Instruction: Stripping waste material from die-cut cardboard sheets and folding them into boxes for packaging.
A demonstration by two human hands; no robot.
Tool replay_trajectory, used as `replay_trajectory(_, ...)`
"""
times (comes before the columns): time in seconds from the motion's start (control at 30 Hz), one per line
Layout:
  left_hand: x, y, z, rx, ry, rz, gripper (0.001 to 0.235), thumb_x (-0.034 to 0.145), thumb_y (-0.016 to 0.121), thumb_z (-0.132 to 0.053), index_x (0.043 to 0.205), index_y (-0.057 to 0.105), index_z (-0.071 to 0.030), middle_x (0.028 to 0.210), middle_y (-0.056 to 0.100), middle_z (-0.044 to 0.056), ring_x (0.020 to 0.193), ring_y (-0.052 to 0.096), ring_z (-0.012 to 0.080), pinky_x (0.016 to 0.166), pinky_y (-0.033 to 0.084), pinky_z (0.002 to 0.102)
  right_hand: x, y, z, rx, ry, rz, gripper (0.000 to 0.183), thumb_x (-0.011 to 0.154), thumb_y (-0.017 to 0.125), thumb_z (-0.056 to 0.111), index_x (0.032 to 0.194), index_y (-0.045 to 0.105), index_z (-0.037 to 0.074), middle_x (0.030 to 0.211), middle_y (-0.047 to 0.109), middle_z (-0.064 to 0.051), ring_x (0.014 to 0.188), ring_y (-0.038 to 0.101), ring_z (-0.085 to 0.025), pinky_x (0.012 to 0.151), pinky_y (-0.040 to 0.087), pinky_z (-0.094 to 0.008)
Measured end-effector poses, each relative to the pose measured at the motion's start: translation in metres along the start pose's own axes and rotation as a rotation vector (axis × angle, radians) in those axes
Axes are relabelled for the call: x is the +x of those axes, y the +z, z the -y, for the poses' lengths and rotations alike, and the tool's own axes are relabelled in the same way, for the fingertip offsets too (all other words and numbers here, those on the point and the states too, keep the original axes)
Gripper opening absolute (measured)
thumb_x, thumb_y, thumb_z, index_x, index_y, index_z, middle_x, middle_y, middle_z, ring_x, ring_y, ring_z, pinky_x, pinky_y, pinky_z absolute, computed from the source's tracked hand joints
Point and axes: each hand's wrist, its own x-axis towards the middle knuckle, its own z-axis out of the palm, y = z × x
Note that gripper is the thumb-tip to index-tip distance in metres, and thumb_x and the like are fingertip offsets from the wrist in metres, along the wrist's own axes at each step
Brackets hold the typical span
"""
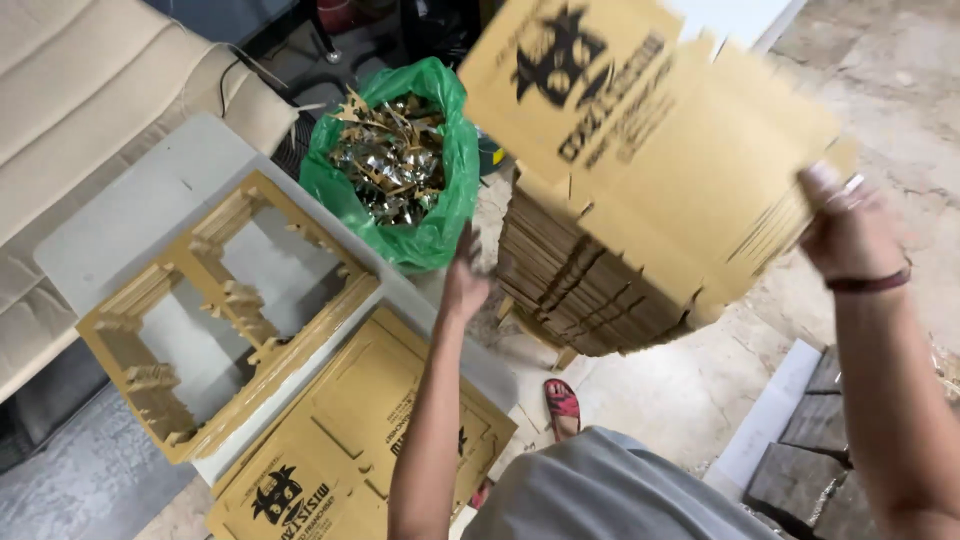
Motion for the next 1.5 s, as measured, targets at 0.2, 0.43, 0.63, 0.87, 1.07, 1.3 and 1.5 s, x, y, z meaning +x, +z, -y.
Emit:
replay_trajectory(0.2, 0.08, 0.053, -0.132, 0.554, -0.276, 0.151, 0.118, 0.085, 0.08, -0.009, 0.162, -0.009, -0.02, 0.174, 0.002, 0.006, 0.158, 0.014, 0.0301, 0.124, 0.014, 0.059, 0.011, -0.113, -0.134, -0.289, 0.441, -0.058, 0.037, 0.102, 0.07, 0.025, 0.102, 0.068, -0.012, 0.118, 0.072, -0.02, 0.052, 0.063, -0.027, 0.043, 0.052, -0.038)
replay_trajectory(0.43, 0.119, 0.069, -0.161, 0.964, -0.431, 0.347, 0.117, 0.082, 0.082, -0.007, 0.163, -0.001, -0.02, 0.172, 0.012, 0.005, 0.157, 0.016, 0.0282, 0.127, 0.015, 0.052, 0.014, -0.086, -0.058, -0.797, 0.597, -0.113, 0.042, 0.103, 0.071, 0.04, 0.097, 0.077, 0.0, 0.059, 0.063, -0.021, 0.044, 0.053, -0.025, 0.046, 0.047, -0.037)
replay_trajectory(0.63, 0.124, 0.074, -0.166, 1.091, -0.477, 0.38, 0.09, 0.089, 0.06, 0.005, 0.163, 0.012, -0.013, 0.169, 0.019, 0.009, 0.153, 0.023, 0.0314, 0.125, 0.021, 0.052, 0.03, -0.107, -0.128, -0.762, -0.131, -0.268, 0.041, 0.115, 0.059, 0.032, 0.139, 0.062, -0.001, 0.127, 0.065, -0.021, 0.113, 0.061, -0.026, 0.093, 0.048, -0.038)
replay_trajectory(0.87, 0.116, 0.056, -0.129, 1.014, -0.297, 0.281, 0.083, 0.085, 0.074, 0.006, 0.154, 0.028, -0.004, 0.127, 0.059, 0.021, 0.092, 0.07, 0.0285, 0.073, 0.065, 0.037, 0.041, -0.089, -0.163, -0.37, -0.108, -0.24, 0.025, 0.107, 0.063, 0.033, 0.11, 0.069, 0.009, 0.127, 0.07, -0.009, 0.122, 0.061, -0.015, 0.114, 0.045, -0.034)
replay_trajectory(1.07, 0.12, 0.061, -0.144, 1.081, -0.306, 0.258, 0.031, 0.095, 0.065, -0.006, 0.122, 0.051, -0.01, 0.093, 0.072, 0.004, 0.081, 0.069, 0.0196, 0.066, 0.051, 0.038, 0.049, -0.109, -0.186, -0.136, -0.014, -0.288, 0.017, 0.103, 0.067, 0.025, 0.11, 0.072, 0.01, 0.121, 0.073, -0.003, 0.115, 0.068, -0.007, 0.103, 0.059, -0.021)
replay_trajectory(1.3, -0.001, 0.0, -0.043, 1.211, 0.039, -0.205, 0.12, 0.077, 0.081, -0.01, 0.162, -0.002, -0.023, 0.164, 0.04, 0.015, 0.148, 0.041, 0.0354, 0.114, 0.032, 0.066, -0.001, -0.171, -0.193, 0.157, 0.255, -0.478, 0.106, 0.059, 0.055, 0.078, 0.145, 0.059, 0.015, 0.149, 0.07, -0.005, 0.147, 0.049, -0.022, 0.114, 0.032, -0.043)
replay_trajectory(1.5, -0.338, -0.099, 0.149, 0.958, -0.458, -0.791, 0.091, 0.088, 0.065, -0.067, 0.161, 0.028, -0.027, 0.166, 0.031, 0.009, 0.153, 0.028, 0.0295, 0.116, 0.027, 0.057, -0.174, -0.135, -0.3, -0.211, 0.727, -0.711, 0.103, 0.057, 0.042, 0.091, 0.138, 0.059, 0.03, 0.139, 0.068, 0.004, 0.123, 0.07, -0.013, 0.1, 0.059, -0.038)
